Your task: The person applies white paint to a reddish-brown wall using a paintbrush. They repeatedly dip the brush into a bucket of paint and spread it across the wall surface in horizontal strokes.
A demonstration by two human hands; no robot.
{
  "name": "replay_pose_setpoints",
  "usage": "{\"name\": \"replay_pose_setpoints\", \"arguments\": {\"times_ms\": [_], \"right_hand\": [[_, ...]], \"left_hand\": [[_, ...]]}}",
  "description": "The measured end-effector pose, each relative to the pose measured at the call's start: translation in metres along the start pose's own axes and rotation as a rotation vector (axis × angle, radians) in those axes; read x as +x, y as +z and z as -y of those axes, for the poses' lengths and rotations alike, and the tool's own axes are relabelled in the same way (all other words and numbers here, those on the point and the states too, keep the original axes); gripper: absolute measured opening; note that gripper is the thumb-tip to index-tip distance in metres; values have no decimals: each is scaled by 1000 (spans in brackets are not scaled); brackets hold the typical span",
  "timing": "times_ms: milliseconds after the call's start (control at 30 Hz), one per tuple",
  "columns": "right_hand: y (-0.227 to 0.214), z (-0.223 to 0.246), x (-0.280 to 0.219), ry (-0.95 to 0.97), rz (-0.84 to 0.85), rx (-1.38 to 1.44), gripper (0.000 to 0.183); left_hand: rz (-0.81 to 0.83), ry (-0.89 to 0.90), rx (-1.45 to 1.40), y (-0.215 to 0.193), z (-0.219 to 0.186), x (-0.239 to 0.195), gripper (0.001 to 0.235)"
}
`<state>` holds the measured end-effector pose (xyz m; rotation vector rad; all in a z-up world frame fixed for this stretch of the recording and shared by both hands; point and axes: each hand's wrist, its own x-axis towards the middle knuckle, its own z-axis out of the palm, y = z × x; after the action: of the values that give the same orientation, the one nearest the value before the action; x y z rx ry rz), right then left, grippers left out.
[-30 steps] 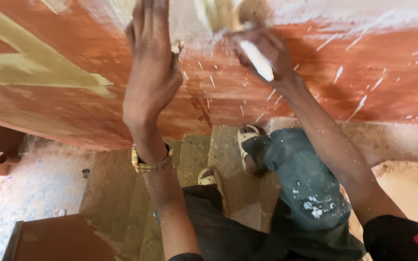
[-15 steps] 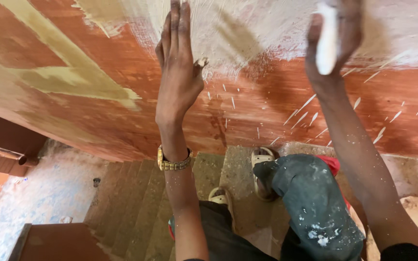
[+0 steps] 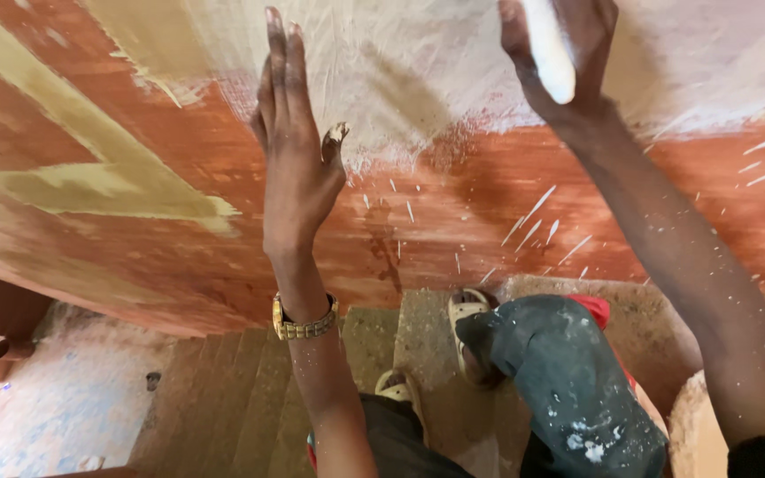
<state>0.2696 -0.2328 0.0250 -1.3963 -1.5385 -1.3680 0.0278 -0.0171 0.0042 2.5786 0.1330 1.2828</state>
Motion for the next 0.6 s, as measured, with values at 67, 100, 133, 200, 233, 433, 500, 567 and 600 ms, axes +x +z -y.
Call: {"name": "replay_pose_setpoints", "arguments": {"times_ms": [67,100,133,200,233,433,500,567,600], "right_hand": [[13,9,0,3,-43,40,19],[19,16,0,-31,11,68,19],[25,25,-1,-63,79,98,19],[36,43,-1,-158,286,133,19],[40,49,1,-213,396,132,19],[28,23,22,-198,362,26,19],[26,9,24,-113,189,17,19],[29,4,24,-53,48,25,19],[33,6,22,-49,36,44,19]], "left_hand": [[-11,-20,12,1,-4,1,105],[-15,-29,19,1,-4,3,106],[-7,-47,44,0,-4,3,106],[8,-85,93,-1,-3,3,105],[-12,-68,75,-2,-3,2,104],[-17,-28,6,-11,-5,-4,101],[-37,-6,-14,-15,-4,-5,107],[-52,18,-25,-17,-3,-5,108],[-60,28,-33,-17,-2,-5,108]]}}
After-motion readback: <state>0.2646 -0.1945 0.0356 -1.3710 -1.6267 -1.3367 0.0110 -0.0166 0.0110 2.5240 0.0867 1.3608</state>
